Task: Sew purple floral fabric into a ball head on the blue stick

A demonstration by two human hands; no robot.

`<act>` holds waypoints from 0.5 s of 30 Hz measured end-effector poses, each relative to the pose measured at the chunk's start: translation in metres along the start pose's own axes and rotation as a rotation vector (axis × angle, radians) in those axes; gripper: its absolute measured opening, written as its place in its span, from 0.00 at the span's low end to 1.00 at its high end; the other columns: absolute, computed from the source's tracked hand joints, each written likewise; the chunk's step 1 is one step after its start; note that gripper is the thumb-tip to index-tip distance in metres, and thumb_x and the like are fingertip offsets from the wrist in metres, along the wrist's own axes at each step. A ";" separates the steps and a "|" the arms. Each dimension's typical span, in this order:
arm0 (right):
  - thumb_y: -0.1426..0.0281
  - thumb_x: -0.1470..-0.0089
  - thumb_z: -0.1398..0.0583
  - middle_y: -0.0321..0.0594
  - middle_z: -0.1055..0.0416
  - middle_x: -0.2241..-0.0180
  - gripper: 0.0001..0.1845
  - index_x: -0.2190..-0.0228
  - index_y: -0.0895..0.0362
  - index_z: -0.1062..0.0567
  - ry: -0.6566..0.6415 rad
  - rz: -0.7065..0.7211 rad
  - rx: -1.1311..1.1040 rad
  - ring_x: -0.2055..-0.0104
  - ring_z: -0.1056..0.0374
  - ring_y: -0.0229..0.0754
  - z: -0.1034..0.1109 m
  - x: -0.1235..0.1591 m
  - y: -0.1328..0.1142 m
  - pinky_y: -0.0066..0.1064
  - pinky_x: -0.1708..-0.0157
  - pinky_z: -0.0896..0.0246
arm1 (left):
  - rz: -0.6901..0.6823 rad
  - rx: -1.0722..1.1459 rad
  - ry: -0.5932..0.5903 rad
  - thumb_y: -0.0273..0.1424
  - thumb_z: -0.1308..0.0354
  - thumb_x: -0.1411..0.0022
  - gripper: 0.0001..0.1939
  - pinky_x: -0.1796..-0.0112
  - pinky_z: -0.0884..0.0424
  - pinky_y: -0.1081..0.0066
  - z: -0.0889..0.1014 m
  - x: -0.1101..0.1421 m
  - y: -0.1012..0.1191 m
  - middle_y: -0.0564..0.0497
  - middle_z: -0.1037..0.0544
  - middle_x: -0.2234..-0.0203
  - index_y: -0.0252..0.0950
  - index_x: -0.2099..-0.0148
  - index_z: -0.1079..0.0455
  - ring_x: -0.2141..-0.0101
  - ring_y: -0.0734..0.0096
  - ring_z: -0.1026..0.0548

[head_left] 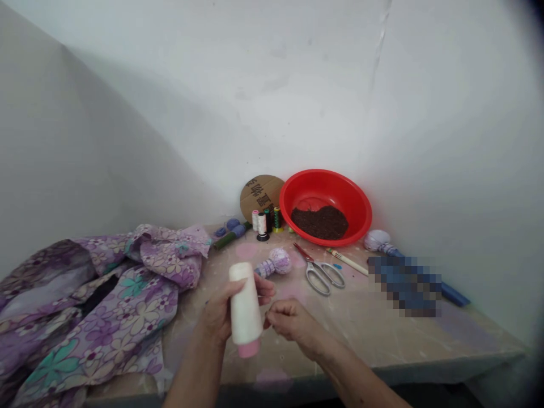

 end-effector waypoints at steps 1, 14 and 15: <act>0.62 0.58 0.43 0.26 0.51 0.89 0.14 0.80 0.62 0.29 0.057 0.042 0.003 0.86 0.59 0.26 0.007 0.001 -0.001 0.22 0.85 0.67 | -0.015 -0.030 0.024 0.31 0.43 0.56 0.12 0.64 0.31 0.60 0.004 0.000 0.002 0.38 0.25 0.69 0.29 0.68 0.29 0.66 0.55 0.27; 0.66 0.59 0.45 0.28 0.55 0.89 0.12 0.85 0.60 0.30 0.074 0.101 0.026 0.84 0.61 0.29 0.033 0.014 0.010 0.26 0.82 0.69 | -0.466 0.227 0.453 0.30 0.41 0.54 0.12 0.67 0.29 0.68 0.036 -0.028 0.022 0.50 0.27 0.71 0.36 0.65 0.37 0.70 0.70 0.27; 0.67 0.59 0.45 0.28 0.55 0.89 0.12 0.86 0.60 0.31 0.097 0.101 0.006 0.84 0.62 0.29 0.035 0.013 0.013 0.26 0.82 0.69 | -0.489 0.238 0.470 0.30 0.42 0.53 0.11 0.67 0.29 0.68 0.039 -0.030 0.025 0.50 0.27 0.72 0.36 0.66 0.37 0.70 0.71 0.28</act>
Point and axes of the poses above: each hand's wrist, its own x-axis away from the middle knuckle, its own z-axis out of the back of the hand, y = z × x, the point moved 1 cm from there along -x, towards the middle knuckle
